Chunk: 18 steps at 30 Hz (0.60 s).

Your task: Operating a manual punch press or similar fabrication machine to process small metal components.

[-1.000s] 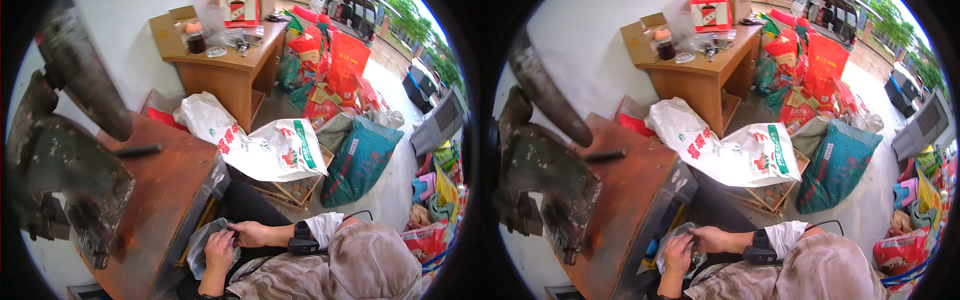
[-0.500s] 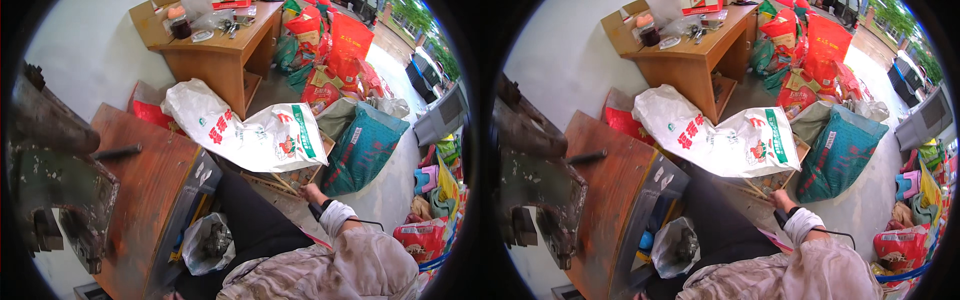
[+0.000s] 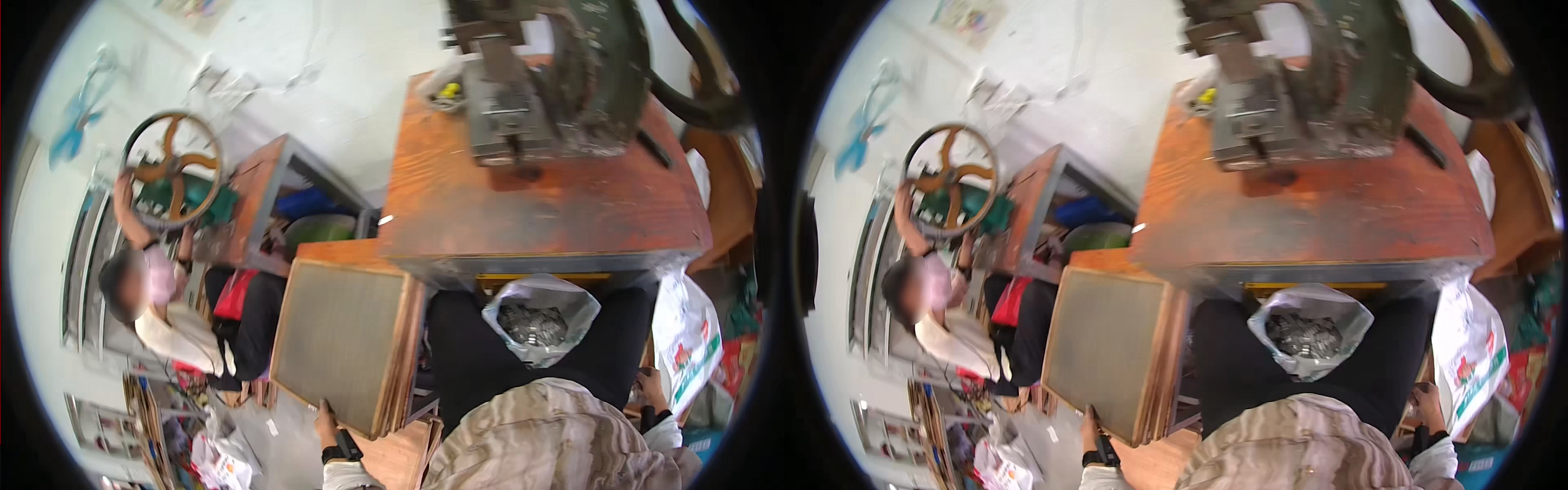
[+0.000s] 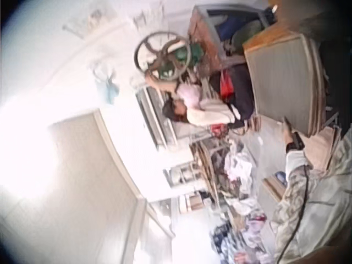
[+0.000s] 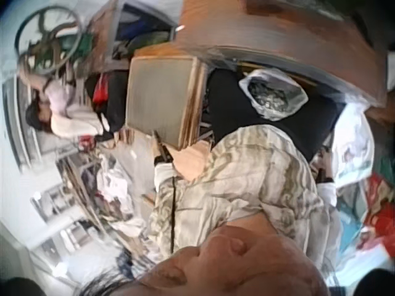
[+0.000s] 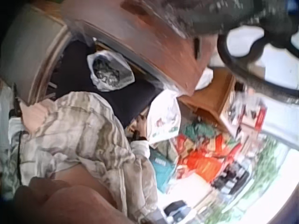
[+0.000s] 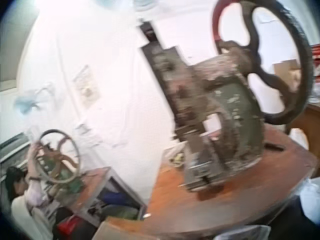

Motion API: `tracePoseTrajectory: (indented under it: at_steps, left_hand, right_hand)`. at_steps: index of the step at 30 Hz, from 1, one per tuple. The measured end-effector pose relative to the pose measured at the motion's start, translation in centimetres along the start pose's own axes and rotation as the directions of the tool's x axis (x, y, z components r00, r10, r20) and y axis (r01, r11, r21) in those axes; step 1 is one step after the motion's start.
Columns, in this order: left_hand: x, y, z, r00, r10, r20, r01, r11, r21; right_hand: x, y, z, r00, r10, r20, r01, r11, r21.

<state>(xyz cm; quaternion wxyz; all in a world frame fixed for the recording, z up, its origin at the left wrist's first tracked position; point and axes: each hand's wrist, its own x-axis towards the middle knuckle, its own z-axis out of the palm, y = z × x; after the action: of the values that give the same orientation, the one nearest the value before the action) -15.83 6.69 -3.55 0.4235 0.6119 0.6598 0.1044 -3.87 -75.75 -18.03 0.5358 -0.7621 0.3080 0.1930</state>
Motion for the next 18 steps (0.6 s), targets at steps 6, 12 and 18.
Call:
tracePoseTrajectory:
  at_steps: [6,12,18]
  left_hand:
    - [0.7,-2.7,0.0,0.971,0.038,-0.235,-0.109,0.948,-0.299]
    - [-4.5,3.7,-2.1,0.957,0.167,-0.237,-0.254,0.876,-0.410]
    - [-11.1,4.2,-10.5,0.976,0.104,-0.189,-0.216,0.534,-0.818]
  right_hand:
    - [2.9,-7.2,-2.7,0.958,-0.271,-0.097,0.215,0.898,-0.383]
    - [5.4,-12.1,-5.1,0.903,-0.418,-0.094,0.363,0.863,-0.351]
    - [10.9,-13.6,-6.1,0.845,-0.535,0.013,0.464,0.721,-0.514]
